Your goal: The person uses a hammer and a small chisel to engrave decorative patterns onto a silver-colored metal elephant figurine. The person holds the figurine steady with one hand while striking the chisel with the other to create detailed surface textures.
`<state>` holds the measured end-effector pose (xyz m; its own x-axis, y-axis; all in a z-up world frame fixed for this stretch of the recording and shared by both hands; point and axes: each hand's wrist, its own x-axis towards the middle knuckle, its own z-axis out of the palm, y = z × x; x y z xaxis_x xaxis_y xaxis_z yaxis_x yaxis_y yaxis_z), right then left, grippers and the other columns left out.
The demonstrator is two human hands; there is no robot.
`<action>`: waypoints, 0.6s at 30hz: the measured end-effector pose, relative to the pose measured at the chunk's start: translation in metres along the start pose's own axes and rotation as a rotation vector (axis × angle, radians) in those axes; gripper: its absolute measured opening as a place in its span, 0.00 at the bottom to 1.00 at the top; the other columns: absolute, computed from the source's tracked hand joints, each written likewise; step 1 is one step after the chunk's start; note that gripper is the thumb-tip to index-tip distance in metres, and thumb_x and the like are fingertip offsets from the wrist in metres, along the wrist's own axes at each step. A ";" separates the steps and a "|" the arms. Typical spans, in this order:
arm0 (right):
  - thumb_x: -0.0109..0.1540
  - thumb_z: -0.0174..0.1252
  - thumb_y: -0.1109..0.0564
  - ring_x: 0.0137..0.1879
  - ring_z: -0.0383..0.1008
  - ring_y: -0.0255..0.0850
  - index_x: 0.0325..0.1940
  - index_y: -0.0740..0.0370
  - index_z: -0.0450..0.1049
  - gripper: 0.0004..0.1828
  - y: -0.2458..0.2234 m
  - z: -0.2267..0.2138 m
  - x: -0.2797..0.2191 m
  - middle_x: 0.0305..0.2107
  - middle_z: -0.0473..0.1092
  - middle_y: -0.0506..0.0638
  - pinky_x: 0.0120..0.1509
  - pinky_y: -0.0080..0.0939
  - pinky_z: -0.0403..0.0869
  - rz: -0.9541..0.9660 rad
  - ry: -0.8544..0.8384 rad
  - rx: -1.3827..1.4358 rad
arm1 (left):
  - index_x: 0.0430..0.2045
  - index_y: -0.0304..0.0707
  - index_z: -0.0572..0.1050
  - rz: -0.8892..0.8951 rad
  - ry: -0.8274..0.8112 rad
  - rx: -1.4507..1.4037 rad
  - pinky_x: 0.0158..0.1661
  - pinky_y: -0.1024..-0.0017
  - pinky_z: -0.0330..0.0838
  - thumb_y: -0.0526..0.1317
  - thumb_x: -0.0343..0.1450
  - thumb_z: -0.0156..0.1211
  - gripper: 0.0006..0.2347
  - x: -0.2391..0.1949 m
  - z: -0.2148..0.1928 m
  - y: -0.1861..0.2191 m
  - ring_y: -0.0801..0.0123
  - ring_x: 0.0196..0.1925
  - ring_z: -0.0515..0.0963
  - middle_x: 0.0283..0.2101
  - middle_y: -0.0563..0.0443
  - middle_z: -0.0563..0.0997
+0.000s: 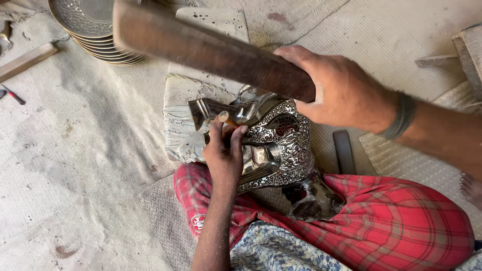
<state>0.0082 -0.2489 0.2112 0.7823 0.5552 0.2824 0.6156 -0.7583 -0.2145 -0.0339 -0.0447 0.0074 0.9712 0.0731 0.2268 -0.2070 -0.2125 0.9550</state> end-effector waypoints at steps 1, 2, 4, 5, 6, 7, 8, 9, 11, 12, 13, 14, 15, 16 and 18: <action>0.50 0.63 0.58 0.46 0.78 0.56 0.65 0.63 0.61 0.39 -0.002 0.003 -0.001 0.46 0.73 0.62 0.49 0.52 0.78 -0.042 0.092 0.050 | 0.58 0.36 0.69 -0.024 -0.012 -0.004 0.32 0.75 0.77 0.33 0.73 0.67 0.19 0.000 -0.001 0.000 0.75 0.30 0.80 0.31 0.48 0.85; 0.54 0.63 0.59 0.43 0.79 0.54 0.67 0.59 0.62 0.37 -0.001 0.002 -0.003 0.44 0.75 0.59 0.46 0.51 0.79 0.013 -0.080 -0.106 | 0.57 0.36 0.69 -0.016 -0.008 0.012 0.33 0.75 0.77 0.33 0.73 0.68 0.18 0.000 -0.002 0.001 0.77 0.31 0.81 0.32 0.49 0.85; 0.61 0.63 0.62 0.38 0.81 0.49 0.72 0.51 0.64 0.34 0.001 0.000 -0.010 0.40 0.77 0.53 0.40 0.50 0.79 0.133 -0.425 -0.426 | 0.55 0.36 0.70 0.005 -0.007 0.036 0.33 0.76 0.77 0.33 0.73 0.68 0.17 0.000 -0.002 0.001 0.79 0.32 0.83 0.34 0.49 0.86; 0.58 0.64 0.62 0.39 0.81 0.49 0.70 0.55 0.64 0.35 0.002 0.000 -0.012 0.40 0.77 0.54 0.41 0.49 0.80 0.100 -0.304 -0.283 | 0.56 0.36 0.70 0.016 -0.001 0.017 0.33 0.76 0.77 0.33 0.73 0.68 0.18 0.000 -0.001 0.000 0.79 0.32 0.82 0.33 0.50 0.85; 0.55 0.65 0.61 0.39 0.81 0.49 0.68 0.58 0.64 0.36 0.003 0.001 -0.014 0.40 0.76 0.56 0.43 0.48 0.80 0.068 -0.183 -0.140 | 0.56 0.36 0.69 0.028 0.004 -0.003 0.34 0.76 0.77 0.33 0.73 0.67 0.18 -0.001 -0.001 -0.001 0.79 0.32 0.81 0.32 0.50 0.84; 0.51 0.65 0.61 0.40 0.80 0.50 0.66 0.61 0.64 0.38 0.005 0.003 -0.014 0.39 0.76 0.57 0.44 0.47 0.81 0.035 -0.060 0.003 | 0.57 0.36 0.69 0.040 0.009 -0.021 0.34 0.77 0.77 0.33 0.74 0.66 0.18 -0.001 -0.001 -0.002 0.78 0.32 0.80 0.32 0.50 0.84; 0.54 0.64 0.62 0.37 0.80 0.47 0.66 0.58 0.65 0.36 0.006 0.002 -0.016 0.37 0.76 0.55 0.41 0.45 0.81 0.064 -0.191 -0.170 | 0.54 0.36 0.69 0.030 0.003 -0.011 0.34 0.76 0.77 0.33 0.74 0.67 0.16 -0.002 -0.001 -0.003 0.78 0.32 0.80 0.32 0.50 0.84; 0.56 0.64 0.63 0.34 0.81 0.44 0.67 0.54 0.65 0.34 0.006 0.002 -0.020 0.35 0.76 0.52 0.37 0.43 0.81 0.095 -0.317 -0.344 | 0.50 0.36 0.70 0.023 -0.005 0.000 0.34 0.76 0.77 0.33 0.74 0.68 0.14 -0.002 -0.001 -0.003 0.78 0.32 0.80 0.32 0.50 0.85; 0.57 0.63 0.63 0.32 0.81 0.42 0.67 0.53 0.66 0.33 0.008 0.004 -0.023 0.34 0.76 0.51 0.34 0.42 0.82 0.105 -0.362 -0.360 | 0.49 0.35 0.70 0.024 -0.012 -0.001 0.34 0.76 0.76 0.33 0.74 0.68 0.13 -0.001 -0.001 -0.003 0.78 0.32 0.80 0.33 0.49 0.85; 0.55 0.64 0.62 0.33 0.80 0.43 0.66 0.56 0.66 0.35 0.009 0.005 -0.024 0.34 0.76 0.52 0.35 0.42 0.82 0.082 -0.279 -0.202 | 0.51 0.34 0.70 0.031 -0.010 -0.013 0.34 0.76 0.76 0.33 0.73 0.67 0.14 0.000 -0.001 -0.003 0.78 0.32 0.80 0.32 0.49 0.84; 0.53 0.64 0.61 0.34 0.80 0.44 0.66 0.59 0.66 0.36 0.011 0.007 -0.025 0.35 0.76 0.53 0.35 0.42 0.82 0.056 -0.200 -0.043 | 0.53 0.33 0.71 0.031 -0.003 -0.025 0.34 0.76 0.76 0.33 0.73 0.66 0.16 -0.002 -0.001 -0.003 0.78 0.31 0.80 0.32 0.49 0.84; 0.55 0.64 0.62 0.33 0.80 0.43 0.67 0.57 0.66 0.35 0.010 0.008 -0.028 0.36 0.77 0.53 0.34 0.42 0.81 0.068 -0.252 -0.184 | 0.49 0.34 0.71 0.017 -0.011 -0.009 0.33 0.75 0.76 0.33 0.73 0.68 0.14 -0.003 -0.001 -0.003 0.77 0.31 0.79 0.32 0.49 0.84; 0.57 0.63 0.64 0.31 0.80 0.42 0.68 0.55 0.66 0.34 0.009 0.007 -0.031 0.38 0.77 0.53 0.33 0.41 0.81 0.077 -0.301 -0.325 | 0.45 0.34 0.71 0.004 -0.015 0.009 0.33 0.75 0.76 0.33 0.74 0.69 0.12 -0.003 -0.002 -0.002 0.76 0.30 0.79 0.31 0.49 0.84; 0.60 0.63 0.66 0.30 0.80 0.42 0.69 0.54 0.67 0.33 0.009 0.008 -0.031 0.39 0.77 0.53 0.31 0.41 0.80 0.084 -0.349 -0.466 | 0.41 0.34 0.71 -0.009 -0.019 0.028 0.33 0.75 0.76 0.33 0.74 0.70 0.10 -0.003 -0.003 -0.001 0.75 0.30 0.79 0.31 0.49 0.84; 0.53 0.64 0.61 0.35 0.81 0.44 0.67 0.58 0.65 0.37 0.009 0.008 -0.036 0.42 0.78 0.54 0.38 0.42 0.81 0.008 -0.169 -0.215 | 0.49 0.33 0.71 0.012 -0.024 -0.013 0.35 0.75 0.77 0.33 0.73 0.67 0.13 0.000 -0.003 -0.001 0.76 0.33 0.82 0.34 0.48 0.85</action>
<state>-0.0138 -0.2728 0.1918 0.8032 0.5841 0.1172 0.5888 -0.8082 -0.0076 -0.0344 -0.0412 0.0071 0.9711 0.0468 0.2340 -0.2203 -0.2006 0.9546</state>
